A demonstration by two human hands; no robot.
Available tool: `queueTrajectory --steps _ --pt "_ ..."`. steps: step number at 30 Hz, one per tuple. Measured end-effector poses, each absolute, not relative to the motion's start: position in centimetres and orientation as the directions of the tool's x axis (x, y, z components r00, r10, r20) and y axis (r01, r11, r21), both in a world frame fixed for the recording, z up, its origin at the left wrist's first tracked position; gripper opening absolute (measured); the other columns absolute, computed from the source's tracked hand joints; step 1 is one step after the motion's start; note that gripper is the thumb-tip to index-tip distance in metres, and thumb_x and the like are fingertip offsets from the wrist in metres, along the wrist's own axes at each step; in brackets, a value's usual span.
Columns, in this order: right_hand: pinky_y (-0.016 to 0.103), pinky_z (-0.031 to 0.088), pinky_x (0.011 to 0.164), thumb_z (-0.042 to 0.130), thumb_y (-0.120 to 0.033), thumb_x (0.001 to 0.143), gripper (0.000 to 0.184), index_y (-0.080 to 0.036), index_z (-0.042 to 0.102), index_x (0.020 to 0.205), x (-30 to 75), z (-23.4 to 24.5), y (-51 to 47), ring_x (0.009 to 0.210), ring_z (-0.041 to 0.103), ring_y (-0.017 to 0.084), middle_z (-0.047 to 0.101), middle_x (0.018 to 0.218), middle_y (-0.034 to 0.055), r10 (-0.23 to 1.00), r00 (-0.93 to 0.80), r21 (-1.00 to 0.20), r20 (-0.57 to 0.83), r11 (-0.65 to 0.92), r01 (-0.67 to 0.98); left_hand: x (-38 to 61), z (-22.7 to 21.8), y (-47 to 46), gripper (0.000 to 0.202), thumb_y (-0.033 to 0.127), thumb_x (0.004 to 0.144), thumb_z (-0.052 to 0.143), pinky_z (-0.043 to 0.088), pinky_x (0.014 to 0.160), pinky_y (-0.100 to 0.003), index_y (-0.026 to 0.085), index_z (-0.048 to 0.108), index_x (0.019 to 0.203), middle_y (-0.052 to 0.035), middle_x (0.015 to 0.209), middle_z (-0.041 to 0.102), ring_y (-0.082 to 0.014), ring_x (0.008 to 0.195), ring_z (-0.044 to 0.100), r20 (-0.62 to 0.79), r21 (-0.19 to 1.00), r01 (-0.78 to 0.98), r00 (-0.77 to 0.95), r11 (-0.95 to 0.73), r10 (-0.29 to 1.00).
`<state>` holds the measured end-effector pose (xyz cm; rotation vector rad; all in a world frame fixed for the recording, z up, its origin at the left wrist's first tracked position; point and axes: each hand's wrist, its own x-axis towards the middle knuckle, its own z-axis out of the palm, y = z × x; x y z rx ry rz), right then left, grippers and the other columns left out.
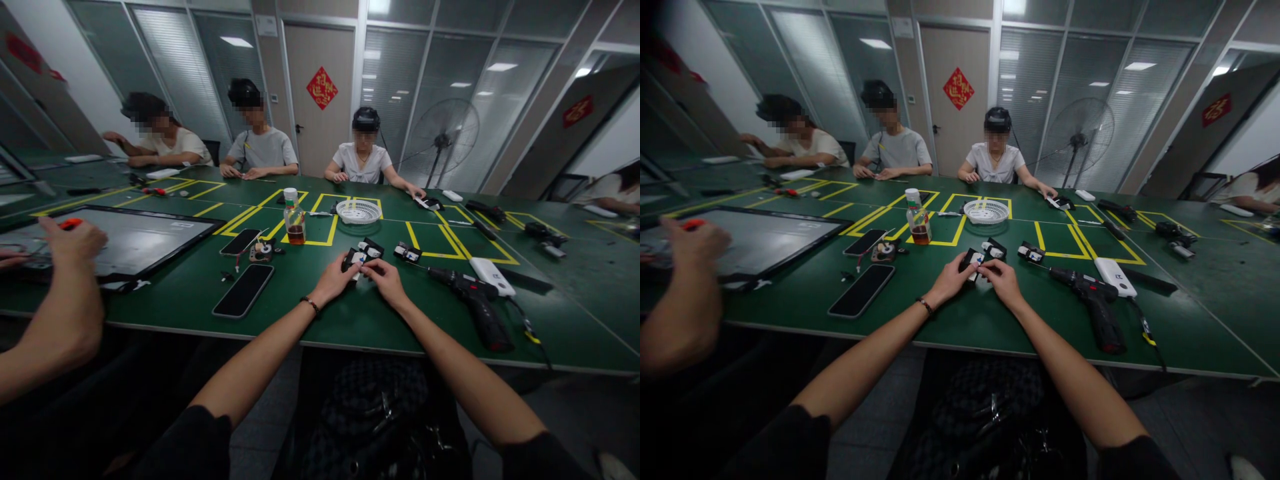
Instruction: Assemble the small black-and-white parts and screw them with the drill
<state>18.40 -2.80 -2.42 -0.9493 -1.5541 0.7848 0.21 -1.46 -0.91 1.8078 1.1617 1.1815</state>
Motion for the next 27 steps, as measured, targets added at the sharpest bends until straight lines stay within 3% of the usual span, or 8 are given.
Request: queueTrajectory --steps 4,9,17,27 --pt "0.028 0.049 0.061 0.074 -0.043 0.075 0.029 -0.020 0.069 0.092 18.8 -3.3 -1.9 0.066 0.061 0.016 0.068 0.078 0.0016 0.942 -0.130 -0.951 0.310 0.309 -0.033 0.1 -1.1 -1.3 0.066 0.054 0.080 0.064 0.047 0.093 -0.036 0.019 0.051 0.134 -0.0111 0.115 0.067 -0.0252 0.104 0.063 0.325 0.850 0.356 0.227 -0.388 0.918" --pt "0.029 0.051 0.061 0.077 -0.039 0.071 0.029 -0.019 0.067 0.091 19.2 -3.9 -1.4 0.064 0.062 0.016 0.068 0.074 0.0009 0.955 -0.129 -0.961 0.267 0.254 -0.113 0.0 -1.0 -1.4 0.077 0.051 0.071 0.073 0.045 0.097 -0.037 0.020 0.047 0.137 -0.0112 0.119 0.065 -0.0262 0.108 0.061 0.310 0.852 0.353 0.258 -0.388 0.915" --pt "0.027 0.052 0.066 0.084 -0.032 0.064 0.035 -0.017 0.066 0.090 19.5 -3.9 -1.3 0.066 0.062 0.013 0.069 0.081 0.0013 0.980 -0.143 -0.956 0.139 0.095 -0.279 0.0 -0.8 -1.5 0.081 0.049 0.070 0.075 0.045 0.099 -0.039 0.020 0.046 0.140 -0.0137 0.123 0.062 -0.0276 0.115 0.058 0.346 0.857 0.319 0.228 -0.405 0.910" --pt "0.027 0.052 0.070 0.085 -0.030 0.065 0.034 -0.017 0.066 0.090 19.2 -3.0 -2.0 0.068 0.063 0.012 0.068 0.080 0.0005 0.972 -0.209 -0.935 0.106 0.026 -0.354 0.2 -0.8 -1.5 0.063 0.044 0.077 0.069 0.047 0.096 -0.037 0.018 0.055 0.132 -0.0112 0.117 0.066 -0.0243 0.106 0.062 0.327 0.873 0.295 0.235 -0.388 0.915"
